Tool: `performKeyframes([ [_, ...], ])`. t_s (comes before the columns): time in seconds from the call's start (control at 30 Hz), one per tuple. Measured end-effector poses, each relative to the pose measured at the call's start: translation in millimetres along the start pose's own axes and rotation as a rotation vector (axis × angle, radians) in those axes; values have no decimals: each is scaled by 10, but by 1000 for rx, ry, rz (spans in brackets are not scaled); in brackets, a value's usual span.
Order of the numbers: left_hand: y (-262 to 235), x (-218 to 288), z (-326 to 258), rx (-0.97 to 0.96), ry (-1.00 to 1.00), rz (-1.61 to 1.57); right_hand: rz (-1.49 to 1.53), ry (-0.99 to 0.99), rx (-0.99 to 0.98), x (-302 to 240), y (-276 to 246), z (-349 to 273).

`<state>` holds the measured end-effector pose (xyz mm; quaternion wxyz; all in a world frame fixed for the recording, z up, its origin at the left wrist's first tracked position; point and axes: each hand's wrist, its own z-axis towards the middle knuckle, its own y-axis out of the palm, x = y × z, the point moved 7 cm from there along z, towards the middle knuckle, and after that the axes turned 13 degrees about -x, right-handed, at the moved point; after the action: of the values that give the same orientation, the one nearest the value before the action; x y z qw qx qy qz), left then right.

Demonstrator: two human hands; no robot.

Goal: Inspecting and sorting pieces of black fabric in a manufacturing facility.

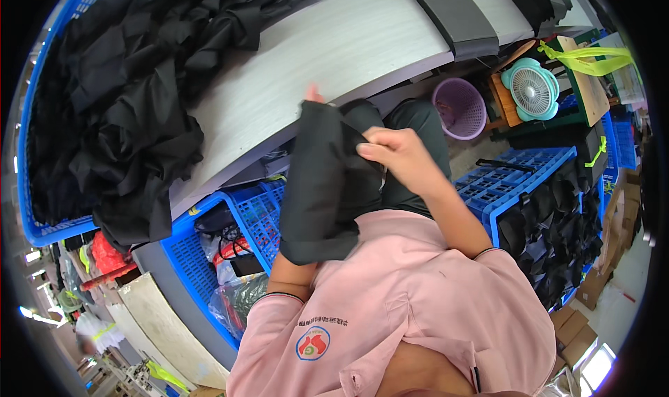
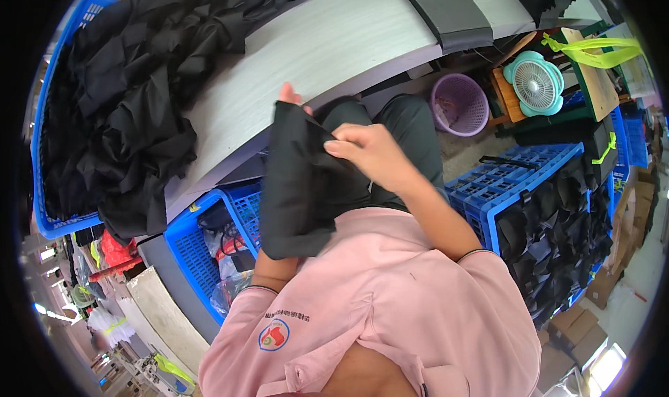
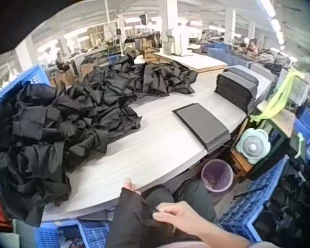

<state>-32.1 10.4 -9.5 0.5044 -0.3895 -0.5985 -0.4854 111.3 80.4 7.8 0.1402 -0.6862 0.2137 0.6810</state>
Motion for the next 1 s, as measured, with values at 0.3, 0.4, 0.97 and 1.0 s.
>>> performKeyframes([
  [0.3,-53,120,-71,-62,120,358,473,-67,147,-252,-361,307],
  [0.4,15,89,-88,-134,149,564,388,-38,233,-346,-495,348],
  [0.97,-81,-328,-1,-96,25,-155,-909,-383,-35,-635,-119,207],
  [1.0,-224,-376,171,-80,5,-225,-730,-396,-185,-646,-102,174],
])
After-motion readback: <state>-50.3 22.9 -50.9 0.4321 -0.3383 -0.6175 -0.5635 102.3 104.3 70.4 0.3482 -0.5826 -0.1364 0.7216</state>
